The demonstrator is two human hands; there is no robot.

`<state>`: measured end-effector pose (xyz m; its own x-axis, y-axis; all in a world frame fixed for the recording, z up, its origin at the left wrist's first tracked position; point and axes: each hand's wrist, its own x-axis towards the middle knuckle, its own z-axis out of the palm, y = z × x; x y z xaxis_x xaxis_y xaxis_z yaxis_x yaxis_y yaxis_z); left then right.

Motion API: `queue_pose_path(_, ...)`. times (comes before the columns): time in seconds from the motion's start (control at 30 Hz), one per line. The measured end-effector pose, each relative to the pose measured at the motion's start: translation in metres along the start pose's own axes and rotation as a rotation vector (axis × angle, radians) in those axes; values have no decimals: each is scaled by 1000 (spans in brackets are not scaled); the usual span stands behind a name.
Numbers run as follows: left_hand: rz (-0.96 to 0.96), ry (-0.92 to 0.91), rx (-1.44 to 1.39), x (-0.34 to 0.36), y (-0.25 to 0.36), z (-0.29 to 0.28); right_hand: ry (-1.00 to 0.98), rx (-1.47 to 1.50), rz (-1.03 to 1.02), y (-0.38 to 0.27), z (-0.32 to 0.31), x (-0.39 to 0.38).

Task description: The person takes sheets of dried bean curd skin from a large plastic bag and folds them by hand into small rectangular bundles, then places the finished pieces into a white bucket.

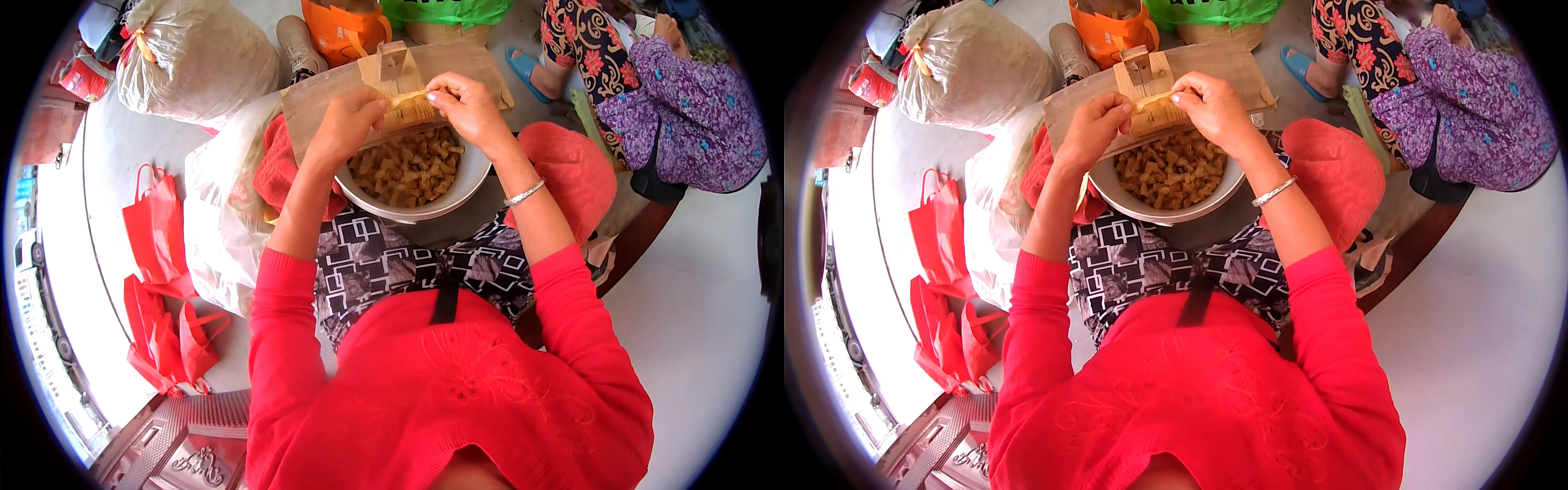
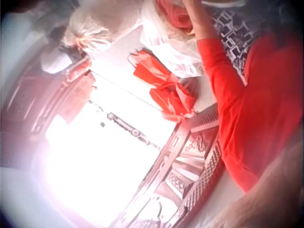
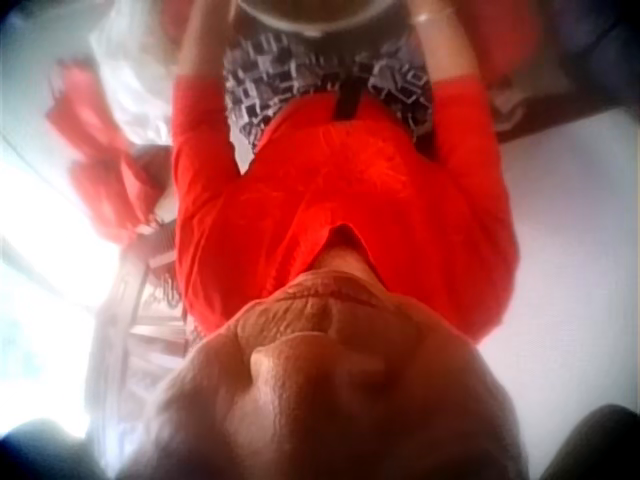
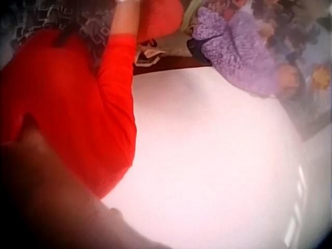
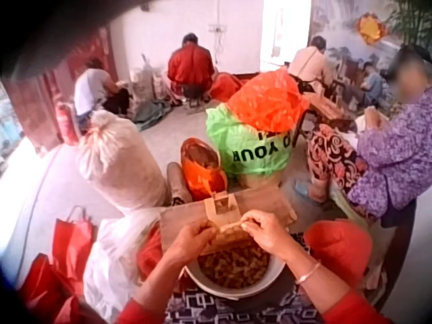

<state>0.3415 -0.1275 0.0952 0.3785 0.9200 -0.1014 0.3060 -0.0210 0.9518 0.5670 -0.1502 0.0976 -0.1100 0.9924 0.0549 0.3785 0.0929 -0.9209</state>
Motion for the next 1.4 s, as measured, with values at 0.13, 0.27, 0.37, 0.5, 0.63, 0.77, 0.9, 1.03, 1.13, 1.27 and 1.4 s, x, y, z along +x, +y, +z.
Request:
queue_pose_path(0.13,-12,37,5,9,-8,0,35,-96,-35,6,7,4)
queue_pose_path(0.27,67,148,285,26,-28,7,58,-210,-47,-1,17,4)
queue_pose_path(0.37,60,323,656,25,-31,4,46,-354,-27,-2,11,4)
queue_pose_path(0.5,-42,299,423,-12,-29,2,147,-496,-364,4,6,-17)
queue_pose_path(0.63,-84,131,-124,-57,-10,42,266,-521,-505,-23,44,-53)
queue_pose_path(0.77,-143,-65,-318,-91,13,63,217,-450,-327,-19,54,-65)
queue_pose_path(0.9,-58,-137,379,-132,15,25,81,-353,-176,-24,26,-83)
queue_pose_path(1.03,174,4,565,-167,98,-5,-281,-63,-190,-72,34,-127)
queue_pose_path(1.13,500,-4,580,-180,169,-16,-609,239,-430,-134,21,-148)
queue_pose_path(1.27,675,-104,285,-171,195,-14,-823,828,-765,-165,14,-130)
queue_pose_path(1.4,125,-165,-351,-143,124,-7,-335,809,-214,-138,22,-115)
